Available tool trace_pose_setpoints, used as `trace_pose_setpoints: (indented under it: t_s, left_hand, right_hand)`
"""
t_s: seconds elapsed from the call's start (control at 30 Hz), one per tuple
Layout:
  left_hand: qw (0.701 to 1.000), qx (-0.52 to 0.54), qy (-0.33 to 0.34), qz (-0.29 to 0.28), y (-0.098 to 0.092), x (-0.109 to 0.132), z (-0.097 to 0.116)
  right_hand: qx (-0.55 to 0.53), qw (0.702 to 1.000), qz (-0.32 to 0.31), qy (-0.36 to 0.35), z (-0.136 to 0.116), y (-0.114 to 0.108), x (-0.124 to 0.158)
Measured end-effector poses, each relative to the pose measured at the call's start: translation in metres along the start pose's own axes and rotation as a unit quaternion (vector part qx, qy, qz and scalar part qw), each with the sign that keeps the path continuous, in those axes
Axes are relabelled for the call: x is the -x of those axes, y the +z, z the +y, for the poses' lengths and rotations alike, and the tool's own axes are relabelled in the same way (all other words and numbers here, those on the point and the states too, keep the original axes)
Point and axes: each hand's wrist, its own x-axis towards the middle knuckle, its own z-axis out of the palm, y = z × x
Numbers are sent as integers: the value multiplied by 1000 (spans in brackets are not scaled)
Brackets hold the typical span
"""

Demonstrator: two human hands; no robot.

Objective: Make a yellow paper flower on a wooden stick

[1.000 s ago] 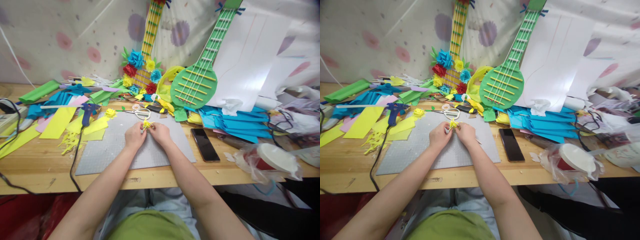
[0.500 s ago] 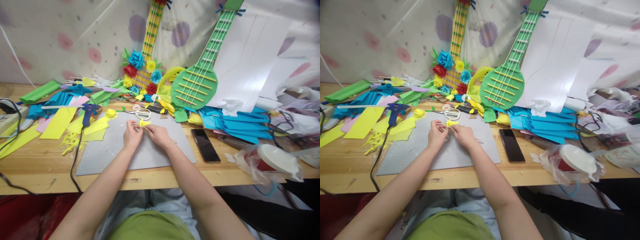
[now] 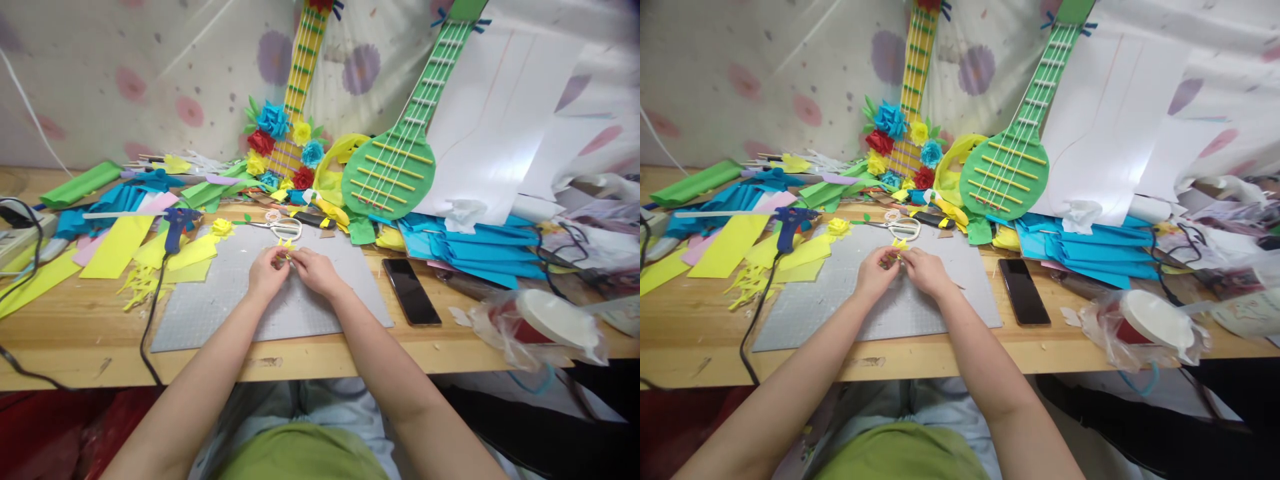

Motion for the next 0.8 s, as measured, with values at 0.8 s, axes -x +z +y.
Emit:
trace_pose_setpoints:
  t_s: [0.8]
  left_hand:
    - [999, 34, -1, -8, -4, -3, -1]
  right_hand:
    - [-70, 997, 31, 13, 2, 2, -2]
